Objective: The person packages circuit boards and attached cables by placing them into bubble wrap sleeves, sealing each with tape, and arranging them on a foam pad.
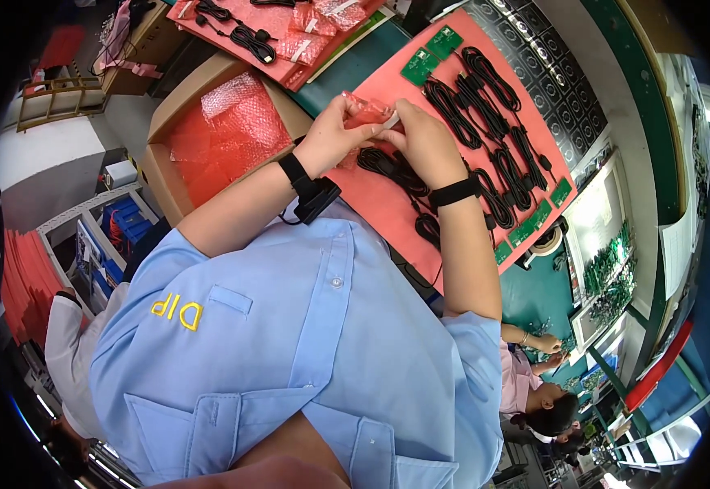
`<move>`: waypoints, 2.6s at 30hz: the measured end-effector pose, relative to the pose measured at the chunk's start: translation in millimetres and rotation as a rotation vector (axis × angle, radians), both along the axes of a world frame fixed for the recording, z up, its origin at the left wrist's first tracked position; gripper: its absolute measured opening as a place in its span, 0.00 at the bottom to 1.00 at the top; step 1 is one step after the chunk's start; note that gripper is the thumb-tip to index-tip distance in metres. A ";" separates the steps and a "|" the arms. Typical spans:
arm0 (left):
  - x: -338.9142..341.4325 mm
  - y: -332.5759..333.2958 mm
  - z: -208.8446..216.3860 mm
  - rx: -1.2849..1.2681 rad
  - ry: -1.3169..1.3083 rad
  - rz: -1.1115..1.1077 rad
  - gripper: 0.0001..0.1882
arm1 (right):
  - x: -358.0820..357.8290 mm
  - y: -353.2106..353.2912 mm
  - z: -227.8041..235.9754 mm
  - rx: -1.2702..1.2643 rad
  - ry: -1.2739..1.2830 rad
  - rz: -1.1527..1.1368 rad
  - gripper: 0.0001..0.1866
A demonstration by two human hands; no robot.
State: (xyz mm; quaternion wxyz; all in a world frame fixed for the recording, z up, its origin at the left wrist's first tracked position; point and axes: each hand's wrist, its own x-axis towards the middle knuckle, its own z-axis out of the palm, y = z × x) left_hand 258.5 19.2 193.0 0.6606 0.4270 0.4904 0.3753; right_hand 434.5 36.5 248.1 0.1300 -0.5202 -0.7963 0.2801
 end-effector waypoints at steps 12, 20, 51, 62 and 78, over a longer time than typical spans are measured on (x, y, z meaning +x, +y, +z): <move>-264.4 -11.9 -113.3 -0.031 1.031 0.566 0.10 | 22.9 79.5 -36.5 0.304 -0.374 -0.227 0.14; -342.7 -77.2 -199.3 -0.444 1.607 0.072 0.13 | 59.3 110.3 -66.3 -0.019 -0.380 -0.171 0.11; -132.3 12.3 49.0 0.244 -0.124 0.502 0.10 | 91.0 2.4 -25.3 -0.061 0.594 -0.391 0.04; 60.3 61.1 39.2 -0.153 -0.391 -0.313 0.15 | 73.9 -35.2 -23.0 0.357 0.672 -0.293 0.09; 68.9 83.3 54.7 -0.307 -0.184 -0.317 0.26 | 59.8 -49.5 -15.7 0.462 0.550 -0.706 0.08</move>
